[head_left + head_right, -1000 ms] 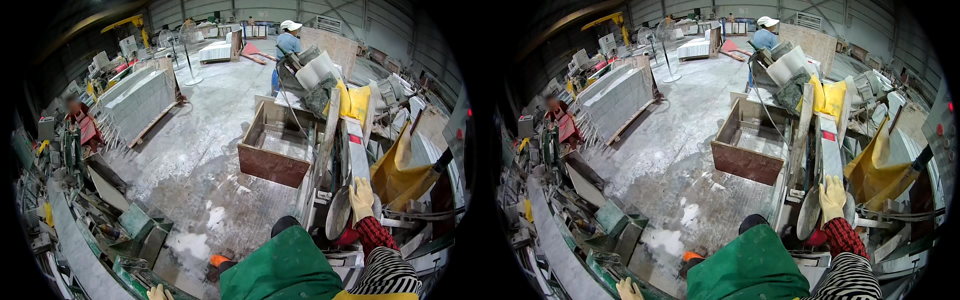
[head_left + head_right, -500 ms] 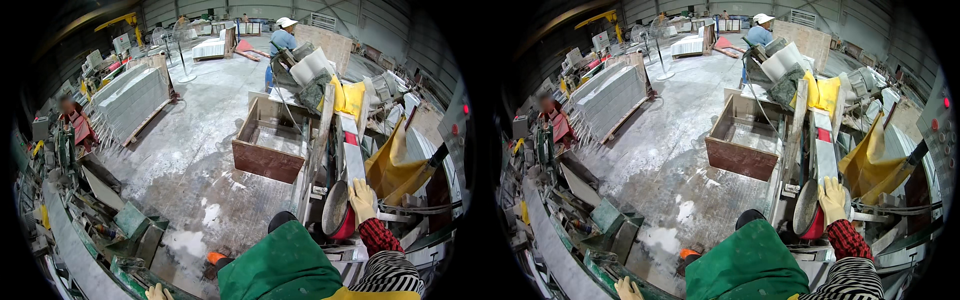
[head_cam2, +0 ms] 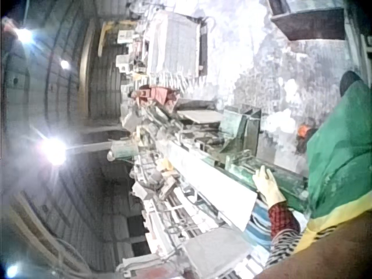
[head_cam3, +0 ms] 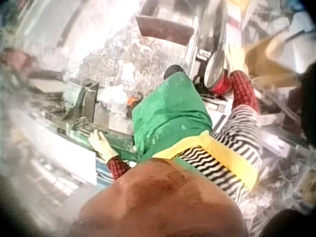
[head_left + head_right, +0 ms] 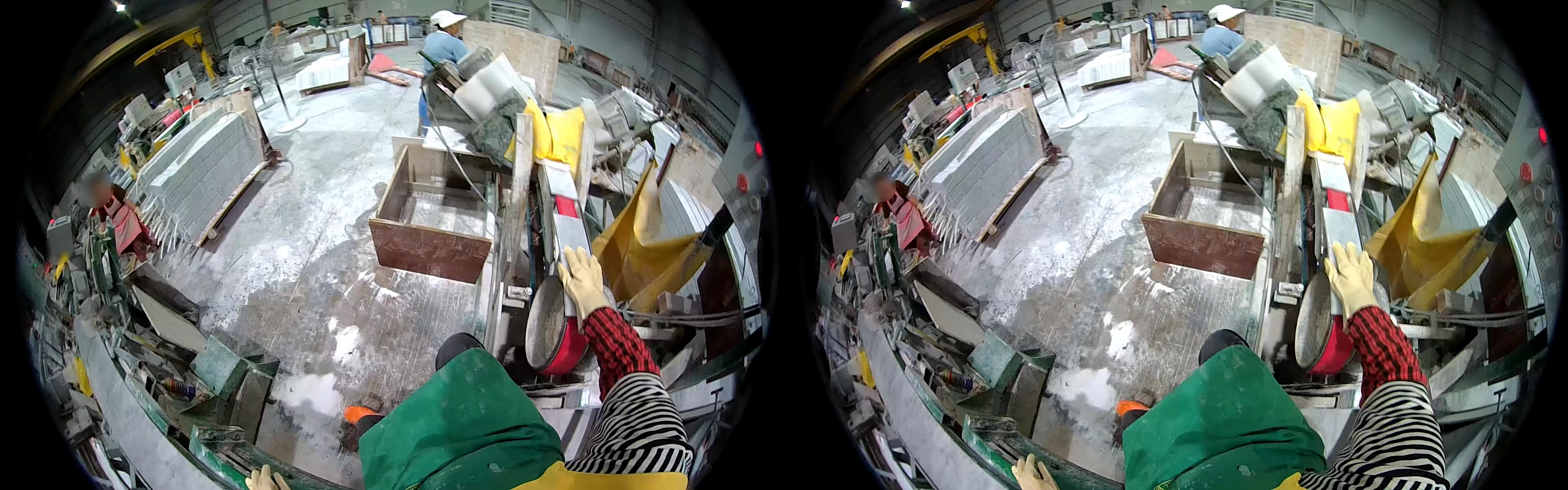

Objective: The person repeatedly feeds rectangular stone tiles into a grinding machine, holding them with gloved hands against a rotating wheel to smooth the edges. The person then removes the tiles and places them into a nearby container.

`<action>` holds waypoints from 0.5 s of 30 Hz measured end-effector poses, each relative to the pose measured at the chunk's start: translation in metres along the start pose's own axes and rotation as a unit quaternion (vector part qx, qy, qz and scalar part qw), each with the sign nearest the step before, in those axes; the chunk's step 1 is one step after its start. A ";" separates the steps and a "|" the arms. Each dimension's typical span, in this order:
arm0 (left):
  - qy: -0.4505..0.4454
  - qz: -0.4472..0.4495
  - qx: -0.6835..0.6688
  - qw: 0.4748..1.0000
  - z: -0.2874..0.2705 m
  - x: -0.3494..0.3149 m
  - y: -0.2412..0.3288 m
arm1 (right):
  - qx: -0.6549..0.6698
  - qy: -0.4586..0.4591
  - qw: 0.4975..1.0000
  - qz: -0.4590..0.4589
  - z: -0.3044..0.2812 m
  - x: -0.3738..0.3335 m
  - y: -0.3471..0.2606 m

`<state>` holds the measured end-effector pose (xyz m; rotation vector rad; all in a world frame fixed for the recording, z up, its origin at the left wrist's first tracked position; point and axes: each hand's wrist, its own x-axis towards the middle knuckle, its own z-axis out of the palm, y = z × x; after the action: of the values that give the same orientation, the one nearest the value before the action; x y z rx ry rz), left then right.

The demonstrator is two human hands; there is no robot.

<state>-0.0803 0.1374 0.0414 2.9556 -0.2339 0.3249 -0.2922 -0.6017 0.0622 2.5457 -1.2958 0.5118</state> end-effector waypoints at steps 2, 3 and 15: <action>-0.015 -0.009 0.006 1.000 -0.005 -0.001 0.003 | 0.013 -0.003 1.000 0.001 0.010 0.016 0.003; -0.028 0.005 0.010 1.000 0.001 0.006 0.005 | 0.003 -0.018 1.000 0.013 0.004 0.017 0.008; -0.049 0.016 0.029 0.998 0.000 0.001 0.015 | 0.018 -0.083 0.994 0.065 0.026 0.086 0.010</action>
<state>-0.0819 0.1231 0.0440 3.0309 -0.2892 0.1943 -0.2481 -0.6798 0.0744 2.5925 -1.5307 0.3560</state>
